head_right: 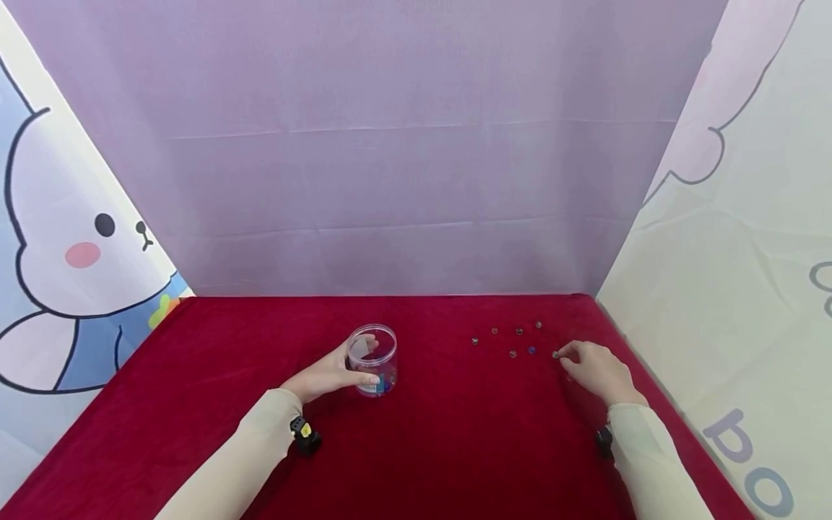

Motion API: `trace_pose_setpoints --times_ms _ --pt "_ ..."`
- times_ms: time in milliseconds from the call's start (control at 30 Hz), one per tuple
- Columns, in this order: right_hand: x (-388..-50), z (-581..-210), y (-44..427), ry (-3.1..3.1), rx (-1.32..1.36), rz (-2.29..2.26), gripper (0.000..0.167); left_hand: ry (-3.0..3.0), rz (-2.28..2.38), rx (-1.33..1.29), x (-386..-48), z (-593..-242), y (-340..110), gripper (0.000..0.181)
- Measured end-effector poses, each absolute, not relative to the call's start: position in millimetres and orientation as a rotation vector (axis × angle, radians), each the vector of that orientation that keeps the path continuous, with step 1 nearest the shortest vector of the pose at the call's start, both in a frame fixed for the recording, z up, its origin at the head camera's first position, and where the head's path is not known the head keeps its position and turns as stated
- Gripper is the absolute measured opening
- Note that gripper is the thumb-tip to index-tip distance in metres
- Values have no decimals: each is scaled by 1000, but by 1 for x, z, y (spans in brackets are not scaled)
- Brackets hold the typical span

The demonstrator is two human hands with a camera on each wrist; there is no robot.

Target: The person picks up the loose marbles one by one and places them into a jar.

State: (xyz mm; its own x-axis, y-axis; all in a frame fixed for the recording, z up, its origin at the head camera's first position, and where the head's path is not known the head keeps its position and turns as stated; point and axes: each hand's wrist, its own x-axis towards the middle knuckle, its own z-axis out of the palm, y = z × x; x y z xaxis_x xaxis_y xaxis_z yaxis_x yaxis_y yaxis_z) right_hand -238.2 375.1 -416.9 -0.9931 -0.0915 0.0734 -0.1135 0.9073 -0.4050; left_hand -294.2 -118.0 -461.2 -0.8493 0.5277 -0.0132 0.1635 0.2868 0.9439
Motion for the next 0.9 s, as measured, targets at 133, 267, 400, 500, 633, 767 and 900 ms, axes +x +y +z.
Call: trace_pose_setpoints --times_ms 133,267,400,500,633,767,900 --pt "-237 -416 379 -3068 173 625 25 2234 1582 625 -294 -460 -118 96" --pt "-237 -416 383 -3114 181 623 25 2234 1583 618 -293 -459 -118 95" --pt "-238 -418 385 -3147 165 635 23 2233 1586 621 -293 -459 -118 95" --pt "-238 -420 385 -3156 148 634 19 2231 1588 619 -293 -459 -118 95" --pt "-238 -423 384 -3157 142 631 13 2223 1590 613 -294 -462 -119 96" --pt "-238 -424 383 -3155 151 624 11 2220 1593 614 -295 -463 -119 95" --pt "-239 -425 382 -3147 164 614 12 2224 1591 615 -294 -460 -119 96"
